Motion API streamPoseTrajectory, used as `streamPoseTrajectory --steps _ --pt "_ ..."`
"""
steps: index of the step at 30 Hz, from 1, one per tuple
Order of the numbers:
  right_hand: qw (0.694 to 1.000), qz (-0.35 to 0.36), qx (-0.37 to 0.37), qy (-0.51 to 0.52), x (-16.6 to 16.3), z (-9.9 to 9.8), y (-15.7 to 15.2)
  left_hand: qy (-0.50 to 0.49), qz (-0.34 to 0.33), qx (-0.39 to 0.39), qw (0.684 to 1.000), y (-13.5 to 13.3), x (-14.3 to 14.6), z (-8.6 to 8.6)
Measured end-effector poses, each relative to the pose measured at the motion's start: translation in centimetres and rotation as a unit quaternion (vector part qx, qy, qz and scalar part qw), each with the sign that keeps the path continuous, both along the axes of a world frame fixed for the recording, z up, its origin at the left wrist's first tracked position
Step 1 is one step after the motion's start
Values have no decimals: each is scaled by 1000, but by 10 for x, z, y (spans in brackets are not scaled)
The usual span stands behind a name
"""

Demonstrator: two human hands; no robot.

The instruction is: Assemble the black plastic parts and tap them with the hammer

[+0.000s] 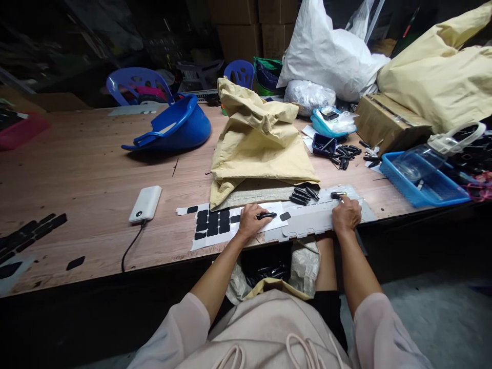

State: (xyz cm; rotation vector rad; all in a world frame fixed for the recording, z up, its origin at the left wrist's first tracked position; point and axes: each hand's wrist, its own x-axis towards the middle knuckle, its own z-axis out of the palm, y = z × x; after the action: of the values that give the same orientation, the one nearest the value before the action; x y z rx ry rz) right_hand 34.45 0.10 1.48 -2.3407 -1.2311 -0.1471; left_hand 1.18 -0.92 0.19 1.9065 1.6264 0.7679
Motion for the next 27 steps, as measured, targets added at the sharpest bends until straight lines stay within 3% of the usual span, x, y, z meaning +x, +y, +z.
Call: streamPoseTrajectory --steps 5,12,15,18,22,27 --pt "998 6 20 -62 -12 -10 -2 13 -39 49 998 -10 -4 2" --pt "998 5 -1 -64 -14 -9 -4 55 -160 142 975 -93 -9 -11" --pt "998 2 -6 -65 -16 -9 -4 70 -170 149 972 -104 -3 -6" --pt "998 3 -6 -66 -18 -9 -5 71 -148 161 973 -76 14 8" --pt "998 8 -12 -66 -18 -9 -5 89 -116 139 979 -9 49 26" --pt "997 10 -20 -67 -20 -9 -6 140 -139 84 977 47 81 28"
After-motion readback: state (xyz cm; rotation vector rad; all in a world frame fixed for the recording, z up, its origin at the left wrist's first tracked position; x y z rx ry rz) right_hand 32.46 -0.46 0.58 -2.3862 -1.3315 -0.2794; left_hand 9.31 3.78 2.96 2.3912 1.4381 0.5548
